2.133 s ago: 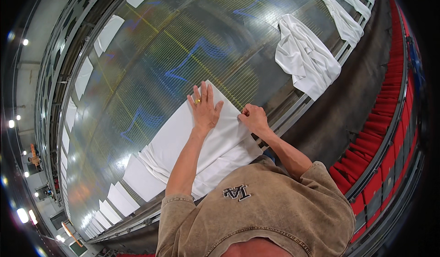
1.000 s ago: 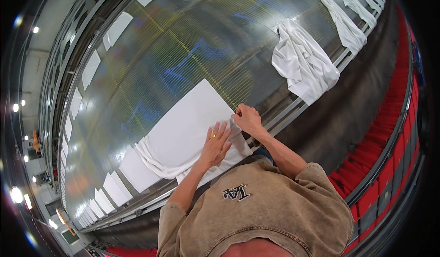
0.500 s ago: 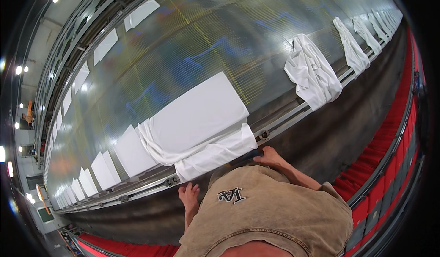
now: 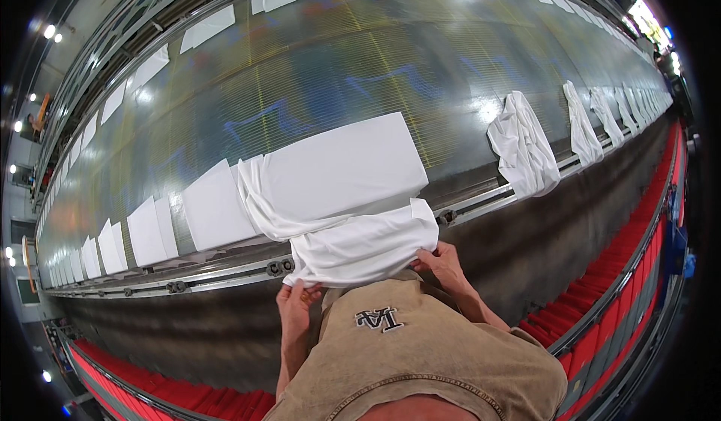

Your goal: The person repeatedly folds white shirts on a flat surface, smoothing each piece and placing it in a neat stack. The process is repeated for multiple shirts in a consistent manner.

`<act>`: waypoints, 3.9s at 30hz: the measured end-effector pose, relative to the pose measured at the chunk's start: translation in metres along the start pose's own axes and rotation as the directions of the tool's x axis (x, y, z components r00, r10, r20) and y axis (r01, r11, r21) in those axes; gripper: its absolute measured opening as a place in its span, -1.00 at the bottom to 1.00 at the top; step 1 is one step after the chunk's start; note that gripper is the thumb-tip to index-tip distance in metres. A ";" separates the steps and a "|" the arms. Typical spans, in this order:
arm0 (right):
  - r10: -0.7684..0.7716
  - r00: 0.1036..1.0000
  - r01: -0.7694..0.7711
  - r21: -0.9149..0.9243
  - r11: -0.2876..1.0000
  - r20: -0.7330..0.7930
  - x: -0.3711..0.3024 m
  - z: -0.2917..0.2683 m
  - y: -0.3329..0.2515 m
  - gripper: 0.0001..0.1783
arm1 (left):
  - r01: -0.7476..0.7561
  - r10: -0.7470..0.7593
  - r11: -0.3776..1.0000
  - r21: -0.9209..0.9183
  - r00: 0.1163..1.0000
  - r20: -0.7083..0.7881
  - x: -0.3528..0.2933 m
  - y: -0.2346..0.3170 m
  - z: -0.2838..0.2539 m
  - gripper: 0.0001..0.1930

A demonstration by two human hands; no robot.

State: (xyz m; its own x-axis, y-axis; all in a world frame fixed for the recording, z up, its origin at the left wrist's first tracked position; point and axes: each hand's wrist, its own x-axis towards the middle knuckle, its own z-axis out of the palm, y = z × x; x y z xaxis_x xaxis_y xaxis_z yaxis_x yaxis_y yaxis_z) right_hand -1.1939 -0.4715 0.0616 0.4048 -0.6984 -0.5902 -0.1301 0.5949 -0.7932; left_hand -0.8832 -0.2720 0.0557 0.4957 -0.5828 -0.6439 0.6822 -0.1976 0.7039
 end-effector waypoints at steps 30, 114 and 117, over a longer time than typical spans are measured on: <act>-0.407 0.737 0.673 -0.537 0.508 0.539 0.217 0.184 -0.129 -0.79 | -0.040 0.225 0.897 0.439 0.898 -0.379 0.158 0.083 -0.017 -0.73; -0.323 0.528 0.849 -0.491 0.194 0.786 0.400 0.161 -0.167 -0.92 | 0.206 0.678 0.294 0.933 0.643 -0.356 0.106 -0.043 0.212 -0.85; -0.326 0.526 0.851 -0.486 0.202 0.786 0.402 0.161 -0.167 -0.92 | 0.213 0.671 0.280 0.936 0.653 -0.349 0.107 -0.042 0.211 -0.85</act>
State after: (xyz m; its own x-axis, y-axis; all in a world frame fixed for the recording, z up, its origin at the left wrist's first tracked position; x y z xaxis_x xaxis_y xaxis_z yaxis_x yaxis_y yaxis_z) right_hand -0.8635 -0.7874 -0.0192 0.9664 -0.2485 0.0660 -0.1214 -0.6673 -0.7348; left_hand -0.9724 -0.4925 0.0207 0.9698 -0.2380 -0.0528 -0.2066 -0.9175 0.3399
